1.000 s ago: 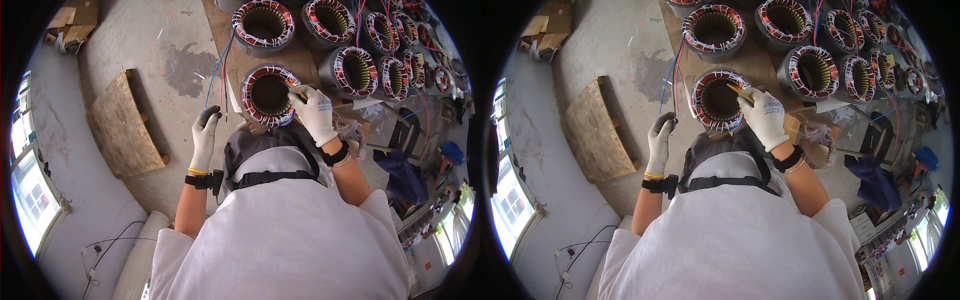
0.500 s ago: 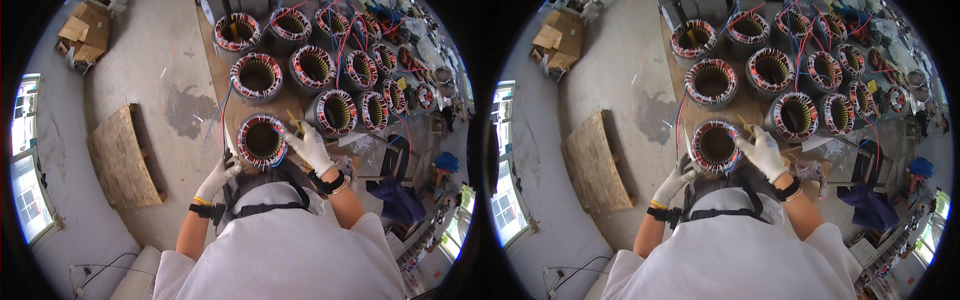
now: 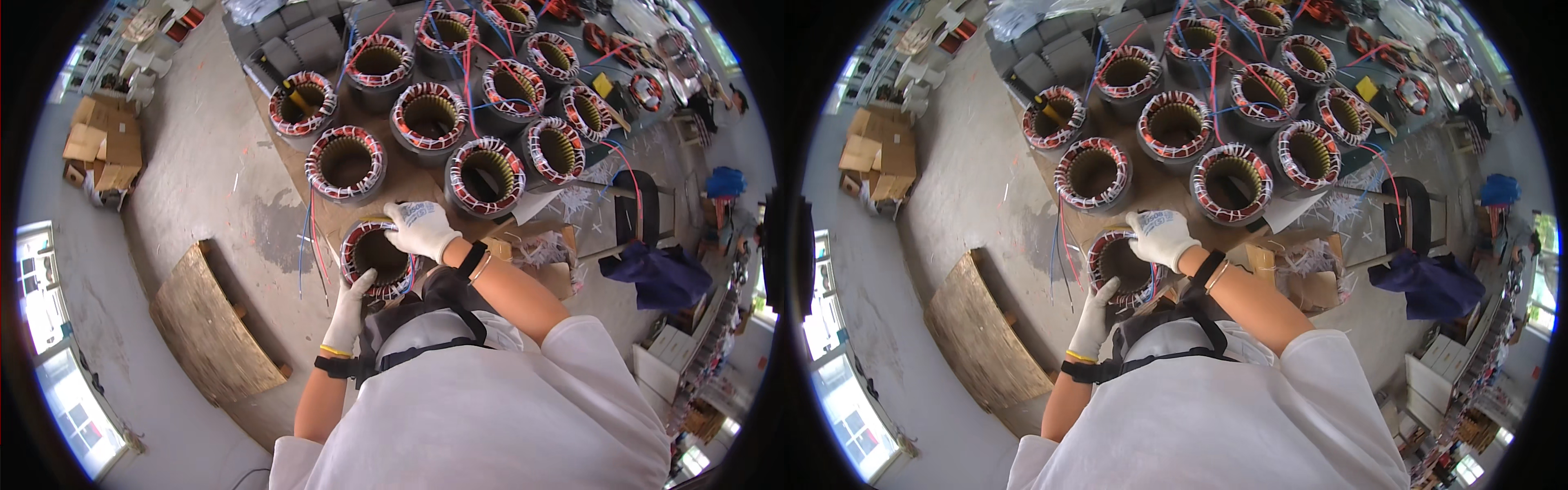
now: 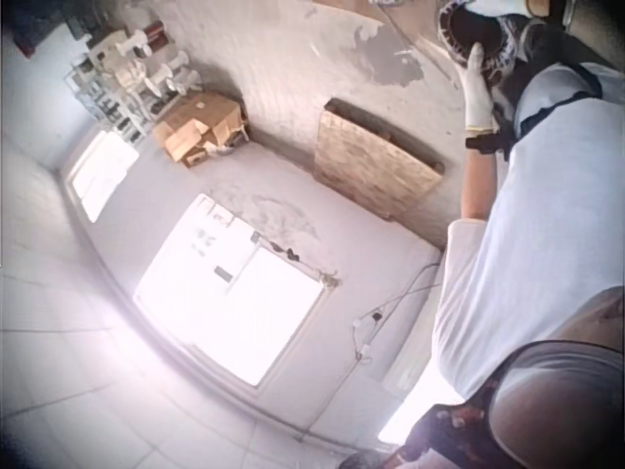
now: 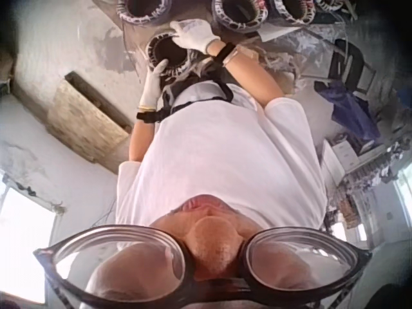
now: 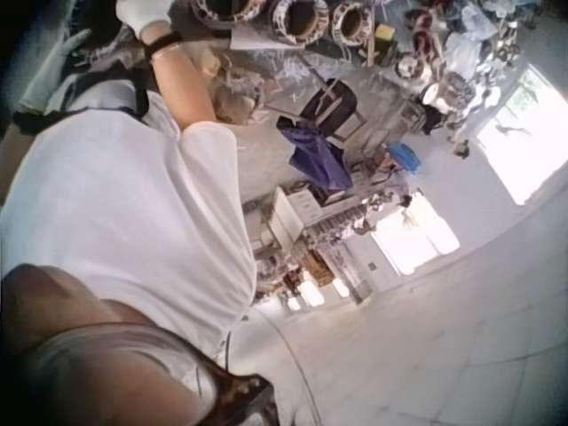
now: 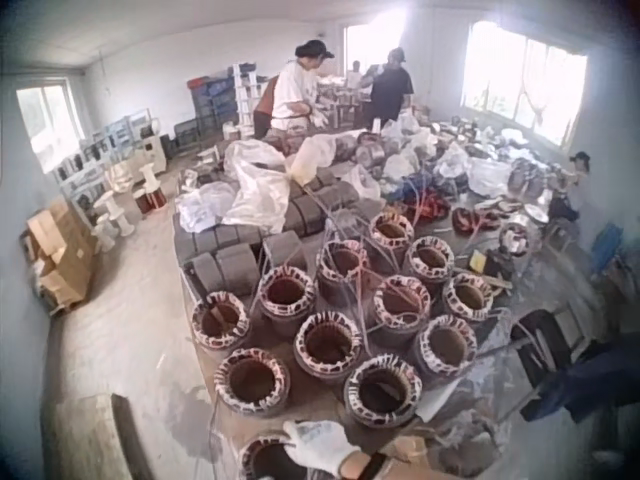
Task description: Assembling and wiring electric motor stators in a fabrication workshop.
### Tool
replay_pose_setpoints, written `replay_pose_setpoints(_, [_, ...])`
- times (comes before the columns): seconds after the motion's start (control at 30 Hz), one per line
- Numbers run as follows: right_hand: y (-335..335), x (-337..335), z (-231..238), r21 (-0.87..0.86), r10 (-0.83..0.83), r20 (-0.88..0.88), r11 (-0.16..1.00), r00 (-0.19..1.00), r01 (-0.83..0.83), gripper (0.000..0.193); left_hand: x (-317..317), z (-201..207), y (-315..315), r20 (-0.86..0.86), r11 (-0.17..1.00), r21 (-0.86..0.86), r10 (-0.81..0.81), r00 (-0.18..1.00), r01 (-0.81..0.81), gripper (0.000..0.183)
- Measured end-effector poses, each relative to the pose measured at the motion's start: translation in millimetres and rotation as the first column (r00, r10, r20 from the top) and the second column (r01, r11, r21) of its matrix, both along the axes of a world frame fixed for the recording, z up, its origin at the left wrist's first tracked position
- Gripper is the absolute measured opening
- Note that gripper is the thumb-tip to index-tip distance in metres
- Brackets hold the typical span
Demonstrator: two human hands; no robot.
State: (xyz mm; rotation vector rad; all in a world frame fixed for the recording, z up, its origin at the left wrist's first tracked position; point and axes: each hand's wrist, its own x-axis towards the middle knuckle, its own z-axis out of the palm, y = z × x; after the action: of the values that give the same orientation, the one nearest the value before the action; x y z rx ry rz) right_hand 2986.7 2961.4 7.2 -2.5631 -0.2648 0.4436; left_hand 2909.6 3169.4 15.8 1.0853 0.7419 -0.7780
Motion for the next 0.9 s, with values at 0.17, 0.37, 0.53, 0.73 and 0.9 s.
replay_pose_setpoints(0.17, [-7.5,-36.8,1.4,0.129,-0.209,0.110,0.972,0.972,0.195,0.032,5.9,-7.3,2.0,0.108,0.993,-0.043,-0.104,0.989,0.109,0.070])
replay_pose_setpoints(0.37, [-12.5,-71.0,9.0,0.133,-0.588,-0.051,0.797,0.808,0.589,0.035,40.0,-9.7,-18.0,0.429,0.943,0.153,-0.333,0.840,0.296,0.085])
replay_pose_setpoints(0.53, [-15.6,-65.8,10.1,0.110,-0.772,-0.180,0.600,0.609,0.793,0.049,30.4,-30.0,-34.1,0.420,0.962,0.072,-0.269,0.867,0.264,0.085])
replay_pose_setpoints(0.73, [-32.4,-60.7,22.9,0.008,-0.662,-0.121,0.745,0.740,0.667,0.057,44.4,-7.7,-45.6,0.046,0.937,0.001,-0.348,0.936,0.348,0.091])
replay_pose_setpoints(0.9, [-33.9,-71.1,24.9,0.129,-0.653,-0.119,0.737,0.748,0.664,0.049,40.4,-15.4,-33.5,0.198,0.903,0.123,-0.428,0.882,0.411,0.090])
